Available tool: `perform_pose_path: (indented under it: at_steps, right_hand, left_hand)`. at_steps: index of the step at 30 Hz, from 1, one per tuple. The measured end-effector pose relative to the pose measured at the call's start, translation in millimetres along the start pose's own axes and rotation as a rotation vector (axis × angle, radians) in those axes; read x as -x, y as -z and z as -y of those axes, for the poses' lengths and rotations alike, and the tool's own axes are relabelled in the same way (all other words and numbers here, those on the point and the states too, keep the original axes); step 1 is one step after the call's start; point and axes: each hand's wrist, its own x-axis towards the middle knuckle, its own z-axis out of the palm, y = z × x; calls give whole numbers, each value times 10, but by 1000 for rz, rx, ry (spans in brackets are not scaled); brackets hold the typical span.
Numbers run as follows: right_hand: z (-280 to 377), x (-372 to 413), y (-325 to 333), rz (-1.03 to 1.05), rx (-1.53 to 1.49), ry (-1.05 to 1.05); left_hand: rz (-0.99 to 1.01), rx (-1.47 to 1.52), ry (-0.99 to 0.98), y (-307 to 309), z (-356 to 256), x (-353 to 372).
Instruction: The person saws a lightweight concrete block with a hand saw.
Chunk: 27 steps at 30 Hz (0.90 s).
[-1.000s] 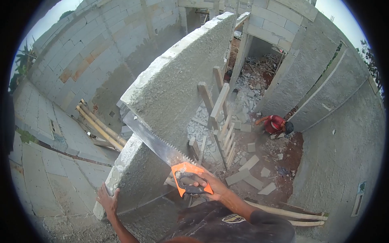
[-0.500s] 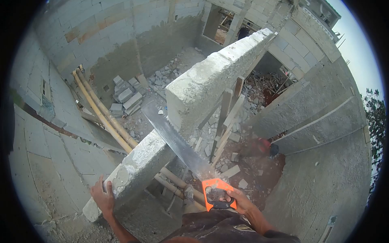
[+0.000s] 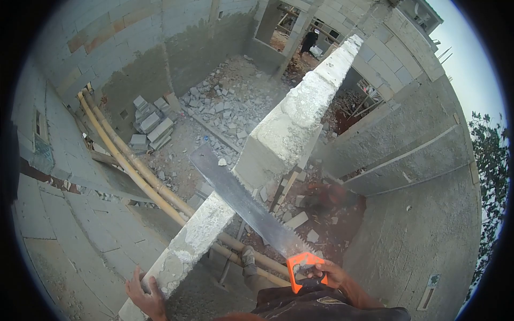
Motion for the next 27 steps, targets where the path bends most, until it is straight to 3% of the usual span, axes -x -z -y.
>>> perform_pose_path:
  at_steps: [8, 12, 15, 17, 20, 24, 26, 27]
  right_hand:
    - [-8, -57, -55, 83, 30, -33]
    - [-10, -62, -228, 275, 64, 97]
    - [-52, -101, -386, 256, -3, 65]
    - [-44, -131, -588, 213, -27, 169]
    - [-34, -259, -767, 392, -85, 210]
    - [69, -245, -839, 427, 8, 233]
    - [88, -185, -702, 442, 207, 284]
    - [15, -153, -544, 392, 238, 255]
  left_hand:
    - [-12, -70, -15, 41, -149, -31]
    - [-70, -82, 9, 37, -164, -37]
    - [-36, -128, 35, 64, -181, -67]
    - [-39, -29, 52, 65, -209, -87]
    - [-35, 7, 36, 42, -165, -123]
    - [-75, 116, 34, 18, -156, -69]
    - [-363, -213, -338, 37, -214, -19]
    - [-463, -199, -374, 37, -382, 63]
